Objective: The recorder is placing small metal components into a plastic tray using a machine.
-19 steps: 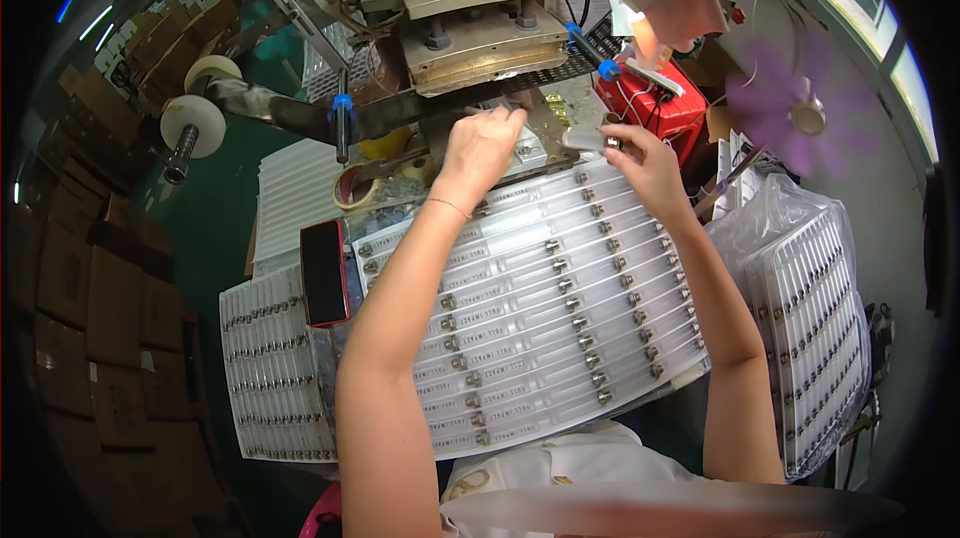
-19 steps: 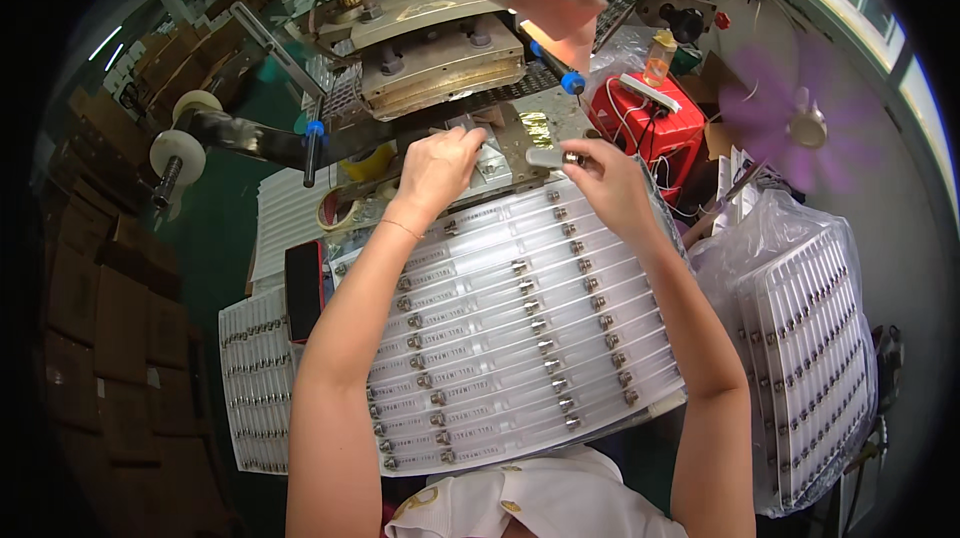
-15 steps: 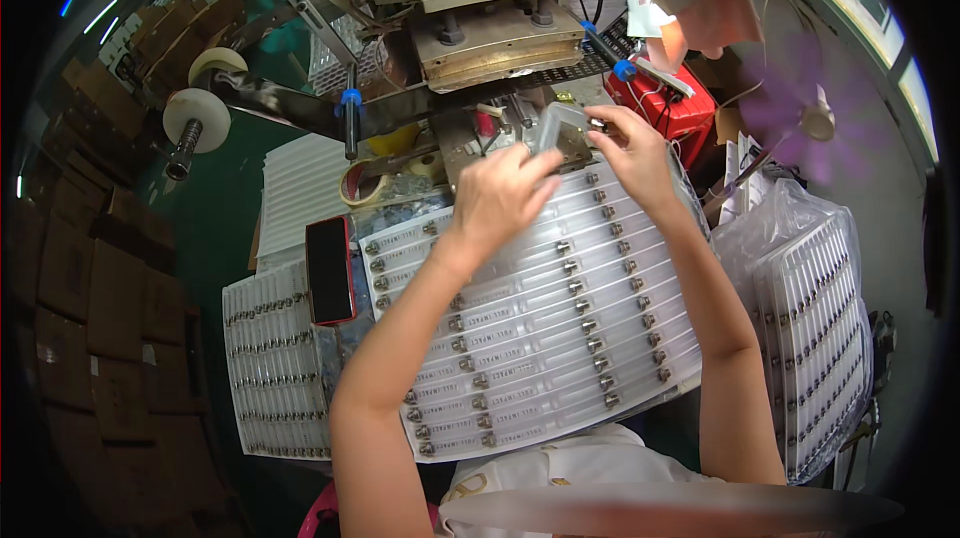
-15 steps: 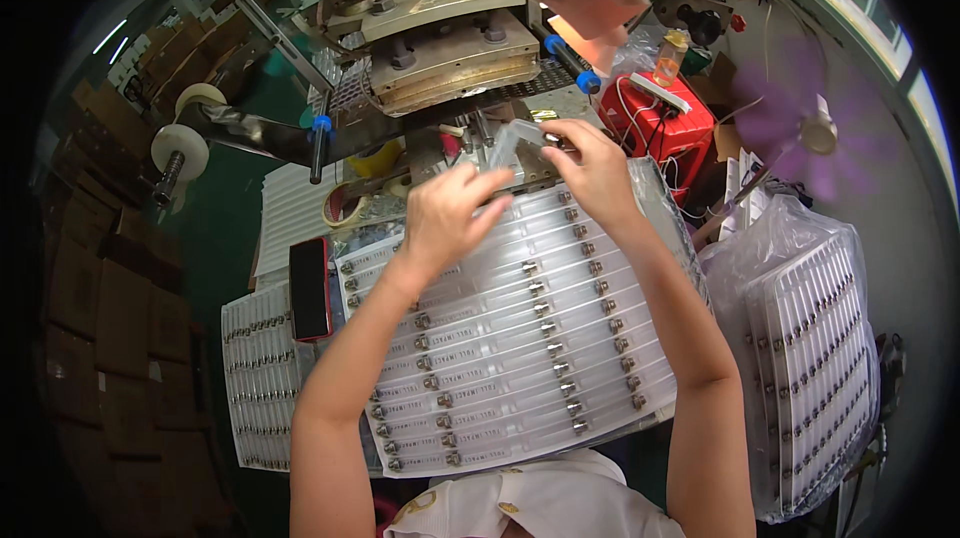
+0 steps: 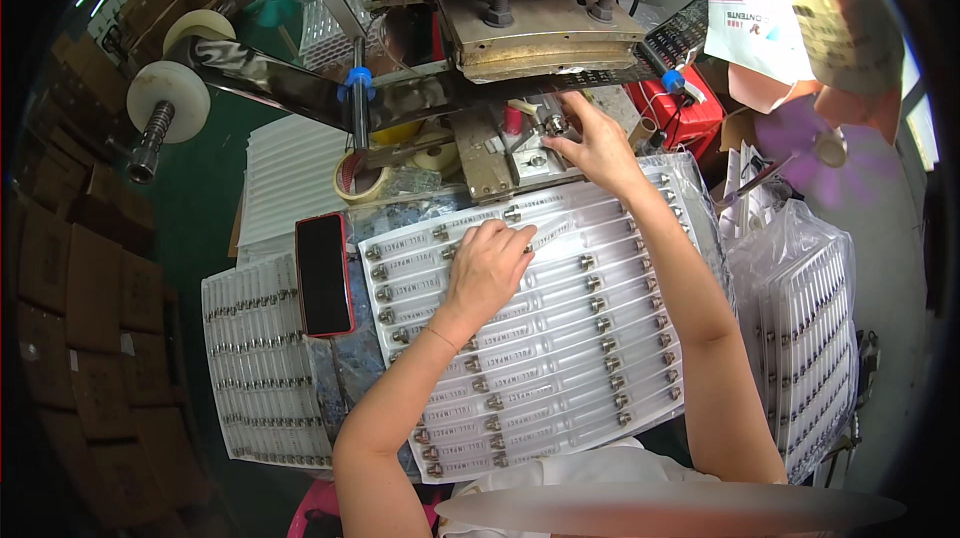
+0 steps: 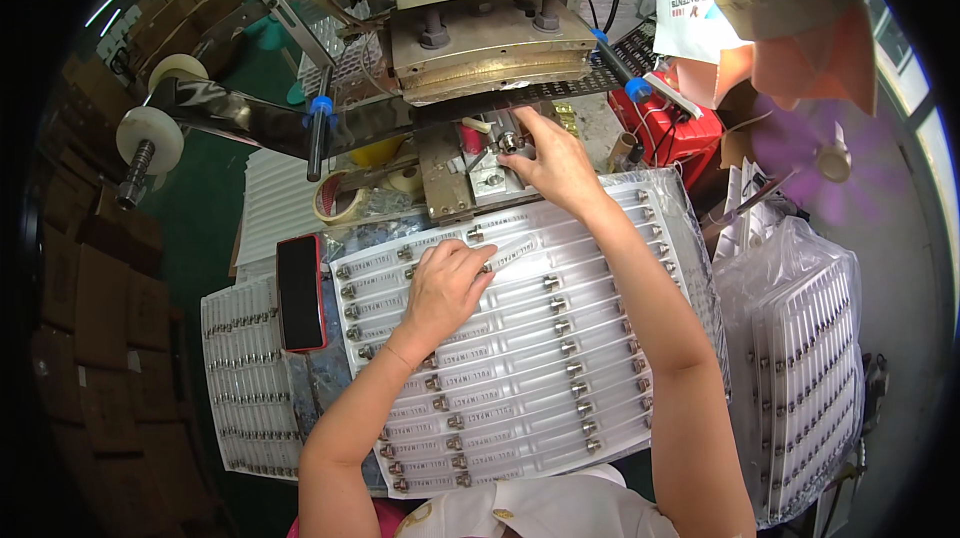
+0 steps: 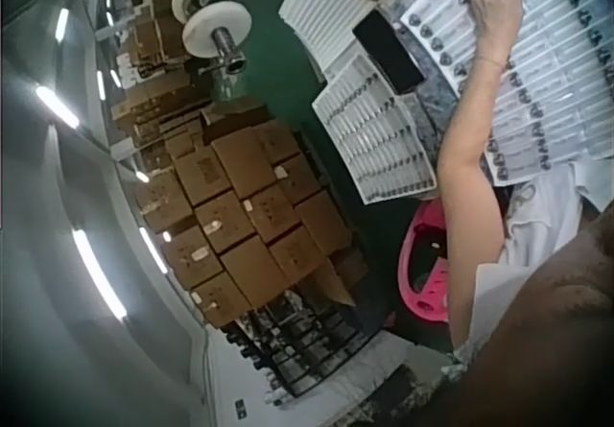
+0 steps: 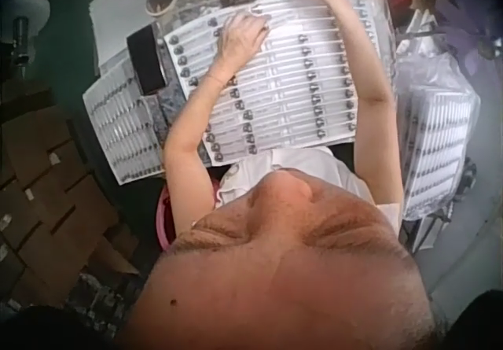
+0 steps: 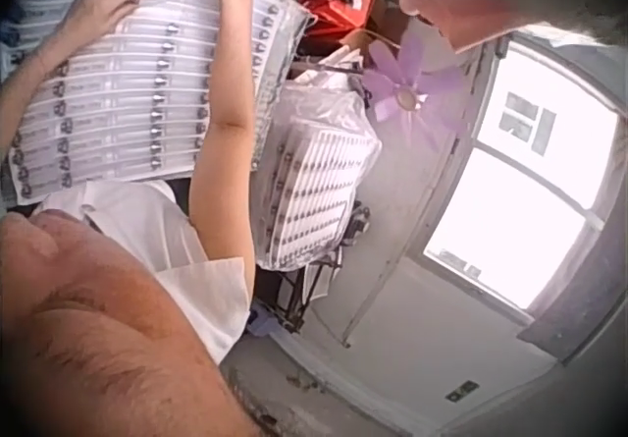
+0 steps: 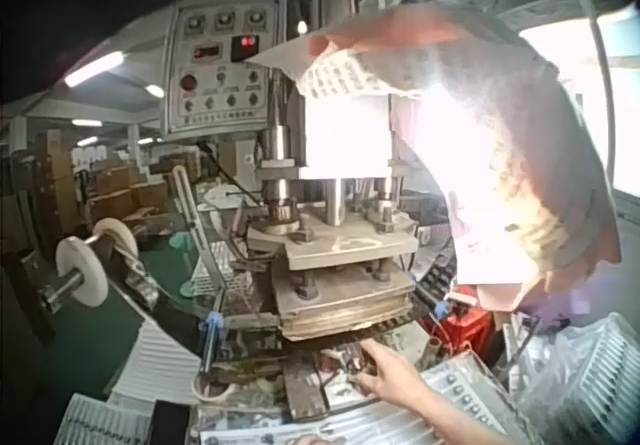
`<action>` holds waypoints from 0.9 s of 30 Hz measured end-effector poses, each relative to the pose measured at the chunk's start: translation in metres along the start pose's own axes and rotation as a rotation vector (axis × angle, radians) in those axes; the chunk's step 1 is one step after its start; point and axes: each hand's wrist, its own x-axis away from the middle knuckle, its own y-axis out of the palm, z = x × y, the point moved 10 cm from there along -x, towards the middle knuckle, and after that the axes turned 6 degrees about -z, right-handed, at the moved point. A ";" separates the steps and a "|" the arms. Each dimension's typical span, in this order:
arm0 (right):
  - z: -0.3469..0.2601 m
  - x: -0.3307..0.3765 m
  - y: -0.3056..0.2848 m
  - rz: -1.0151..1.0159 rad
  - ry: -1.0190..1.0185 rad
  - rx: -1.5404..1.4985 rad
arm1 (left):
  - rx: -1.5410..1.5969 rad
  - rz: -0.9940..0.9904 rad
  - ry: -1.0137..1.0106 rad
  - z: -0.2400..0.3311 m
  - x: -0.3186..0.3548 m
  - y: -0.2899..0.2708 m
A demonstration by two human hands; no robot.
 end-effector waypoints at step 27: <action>-0.005 -0.003 0.000 -0.028 -0.136 -0.002 | -0.016 -0.018 0.000 0.001 0.000 0.001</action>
